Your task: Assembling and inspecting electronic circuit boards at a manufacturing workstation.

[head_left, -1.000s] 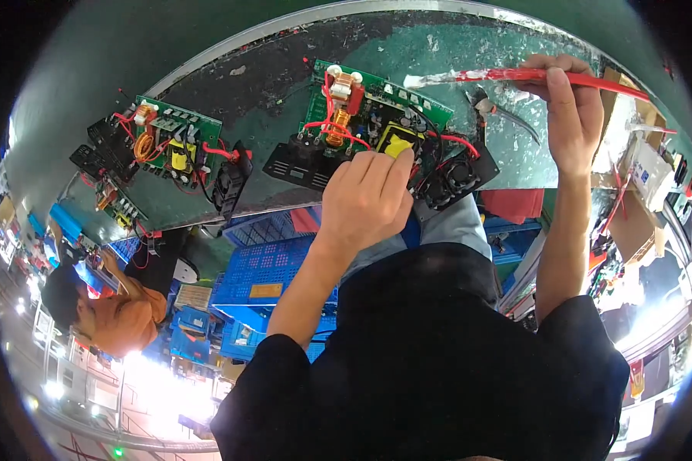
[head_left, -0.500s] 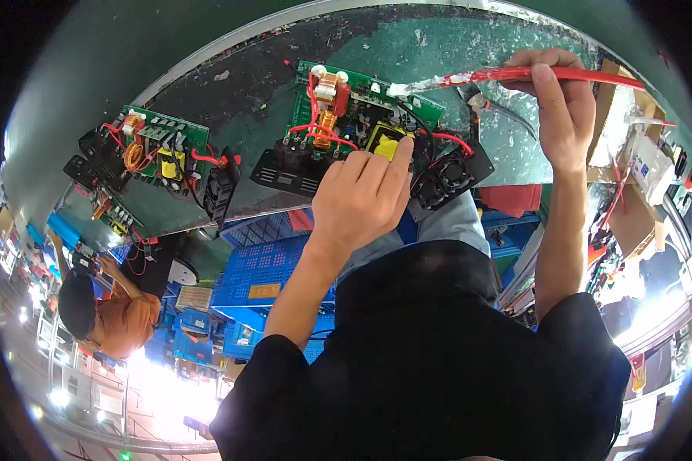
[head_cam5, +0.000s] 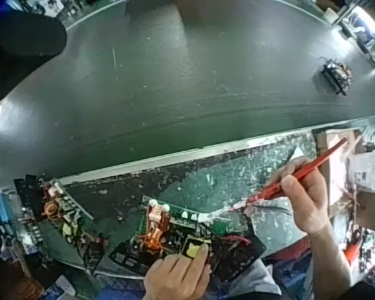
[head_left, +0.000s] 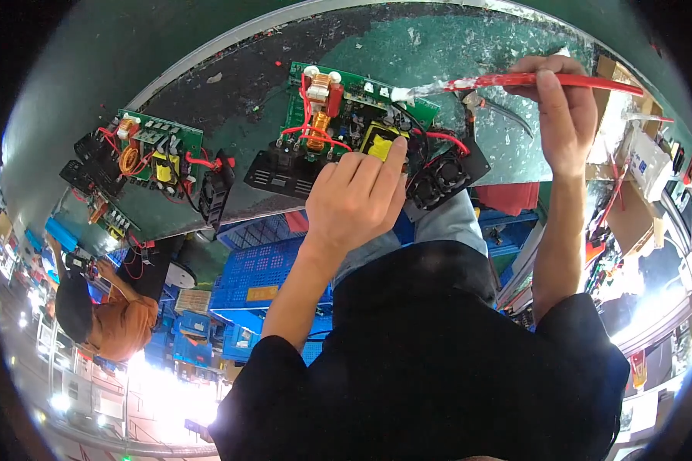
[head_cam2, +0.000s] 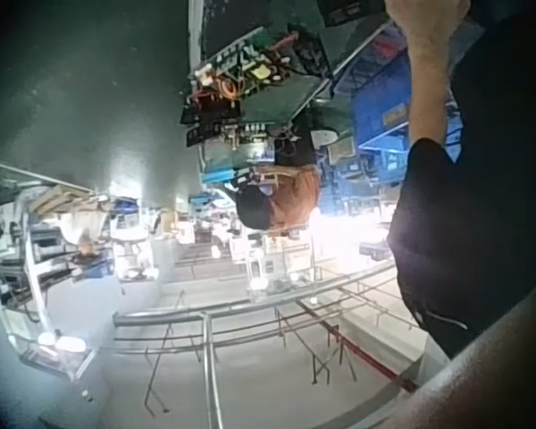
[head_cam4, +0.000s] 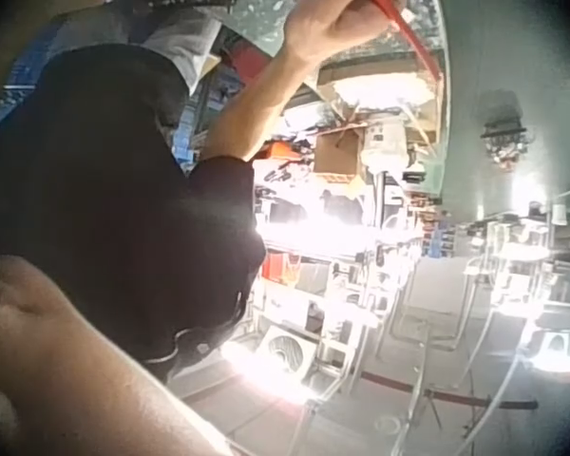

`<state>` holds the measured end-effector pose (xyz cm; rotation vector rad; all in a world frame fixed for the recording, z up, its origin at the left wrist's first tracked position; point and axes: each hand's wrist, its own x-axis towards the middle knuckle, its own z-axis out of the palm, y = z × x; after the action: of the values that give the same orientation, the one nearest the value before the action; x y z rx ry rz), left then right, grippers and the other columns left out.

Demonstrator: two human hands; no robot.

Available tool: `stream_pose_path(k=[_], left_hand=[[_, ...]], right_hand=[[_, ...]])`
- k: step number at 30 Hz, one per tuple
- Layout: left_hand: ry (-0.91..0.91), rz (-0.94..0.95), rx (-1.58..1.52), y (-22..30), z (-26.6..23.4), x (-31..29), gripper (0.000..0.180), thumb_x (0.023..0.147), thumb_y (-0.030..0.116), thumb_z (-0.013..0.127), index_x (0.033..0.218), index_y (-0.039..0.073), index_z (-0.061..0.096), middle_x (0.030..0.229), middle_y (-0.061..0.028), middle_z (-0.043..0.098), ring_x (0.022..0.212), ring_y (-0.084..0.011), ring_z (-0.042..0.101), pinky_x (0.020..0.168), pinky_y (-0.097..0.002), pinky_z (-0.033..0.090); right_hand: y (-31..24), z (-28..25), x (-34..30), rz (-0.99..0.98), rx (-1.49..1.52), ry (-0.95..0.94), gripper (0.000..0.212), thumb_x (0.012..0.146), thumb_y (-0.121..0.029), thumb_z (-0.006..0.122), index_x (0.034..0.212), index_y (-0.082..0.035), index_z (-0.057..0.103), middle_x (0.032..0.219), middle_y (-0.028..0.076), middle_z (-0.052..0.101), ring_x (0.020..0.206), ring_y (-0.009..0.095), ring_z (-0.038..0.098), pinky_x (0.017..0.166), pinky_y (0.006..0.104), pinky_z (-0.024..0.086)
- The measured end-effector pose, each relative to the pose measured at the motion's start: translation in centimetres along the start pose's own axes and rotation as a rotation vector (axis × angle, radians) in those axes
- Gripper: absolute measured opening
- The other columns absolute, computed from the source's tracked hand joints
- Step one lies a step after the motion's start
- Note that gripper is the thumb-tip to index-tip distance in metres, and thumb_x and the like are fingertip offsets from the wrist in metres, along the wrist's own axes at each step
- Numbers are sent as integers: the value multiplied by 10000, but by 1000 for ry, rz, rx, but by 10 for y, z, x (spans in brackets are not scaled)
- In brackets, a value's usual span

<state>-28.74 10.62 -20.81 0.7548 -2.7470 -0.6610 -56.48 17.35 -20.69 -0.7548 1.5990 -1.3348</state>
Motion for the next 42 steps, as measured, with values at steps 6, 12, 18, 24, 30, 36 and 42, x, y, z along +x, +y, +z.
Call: stream_pose_path(k=[6,12,18,24,30,36,42], left_hand=[[-11,-20,-41,2,-2,2,416,729,159,718,1129,48,690,690,-30,548,627,-193,550,546,-306,438],[-9,-20,-30,2,-3,2,418,723,150,718,1127,48,689,689,-31,548,627,-193,548,546,-304,436],[-13,-10,-37,1,-2,2,429,726,150,716,1141,47,680,688,-30,548,618,-194,542,540,-303,433],[12,-1,-11,-1,3,-2,414,740,201,684,1132,70,689,709,0,535,653,-157,544,532,-281,381],[25,-1,-9,-1,2,-1,408,729,192,690,1118,66,697,694,5,528,653,-154,549,525,-281,380],[21,11,14,-1,1,-3,406,727,181,688,1114,59,697,706,5,542,662,-157,553,535,-279,402],[52,28,12,-3,1,-3,411,725,170,685,1113,36,688,703,-19,538,663,-171,553,532,-270,415]], right_hand=[[2,-3,-2,-13,42,35,178,1012,-122,468,1107,28,486,1100,186,611,963,224,639,886,373,543],[4,-7,-2,-3,-2,33,179,1013,-130,471,1102,25,489,1093,184,612,963,220,637,886,378,543],[6,-11,-7,14,-10,61,171,1011,-126,469,1094,22,489,1093,183,613,971,217,634,876,373,545],[11,-16,-10,8,-19,56,172,1010,-127,467,1094,22,485,1095,189,617,969,219,636,884,374,542],[9,-15,-10,16,-7,22,173,1007,-122,471,1099,24,477,1092,191,616,960,220,635,874,372,548],[8,-13,-11,16,24,31,165,1000,-123,485,1085,19,483,1083,195,612,957,227,637,857,371,557],[10,-15,-16,-24,101,112,159,998,-126,490,1076,12,489,1072,186,619,943,221,640,848,366,561]])
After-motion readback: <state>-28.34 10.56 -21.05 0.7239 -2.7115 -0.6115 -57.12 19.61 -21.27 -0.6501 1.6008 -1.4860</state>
